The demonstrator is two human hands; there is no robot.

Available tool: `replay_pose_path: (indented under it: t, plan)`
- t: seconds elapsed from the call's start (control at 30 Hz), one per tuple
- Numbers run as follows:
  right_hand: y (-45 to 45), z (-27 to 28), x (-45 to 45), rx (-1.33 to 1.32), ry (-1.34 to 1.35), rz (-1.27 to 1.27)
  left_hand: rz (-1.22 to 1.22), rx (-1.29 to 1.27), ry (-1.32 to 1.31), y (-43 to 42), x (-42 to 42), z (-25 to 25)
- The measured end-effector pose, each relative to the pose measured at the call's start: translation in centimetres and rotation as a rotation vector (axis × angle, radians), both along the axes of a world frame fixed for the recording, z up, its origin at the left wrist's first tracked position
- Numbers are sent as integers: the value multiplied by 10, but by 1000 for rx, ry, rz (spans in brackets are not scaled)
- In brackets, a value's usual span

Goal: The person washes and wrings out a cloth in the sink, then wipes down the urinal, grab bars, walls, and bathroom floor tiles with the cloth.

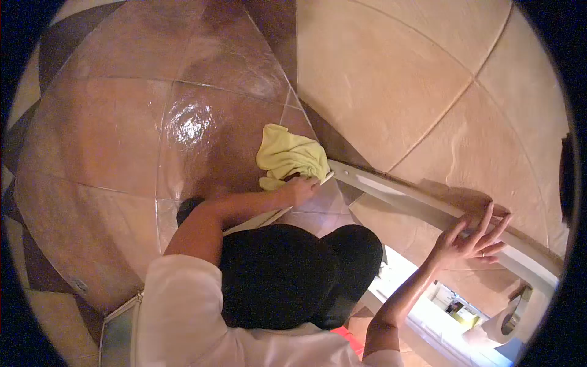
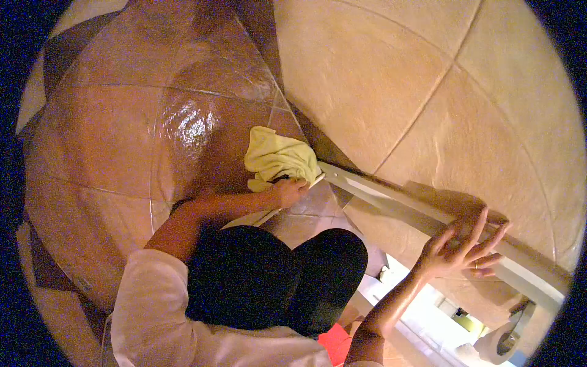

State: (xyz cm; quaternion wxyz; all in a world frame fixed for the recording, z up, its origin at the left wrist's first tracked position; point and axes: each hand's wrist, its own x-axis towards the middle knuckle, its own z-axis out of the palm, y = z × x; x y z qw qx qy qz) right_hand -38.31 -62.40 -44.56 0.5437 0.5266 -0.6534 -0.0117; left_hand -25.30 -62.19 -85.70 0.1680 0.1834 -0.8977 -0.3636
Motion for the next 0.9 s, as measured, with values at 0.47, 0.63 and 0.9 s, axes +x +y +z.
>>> replay_pose_path:
  t: [0.47, 0.63, 0.9]
  plan:
    - [-9, -28, 7, -187, -285, 553, 64, 110, -569, -50, 218, 78]
    - [-29, -200, 69, 923, -1462, 544, 898, 315, -41, -13, 338, 118]
    - [16, -379, 177, 830, -1062, 380, 1662, 578, -69, 234, 456, 172]
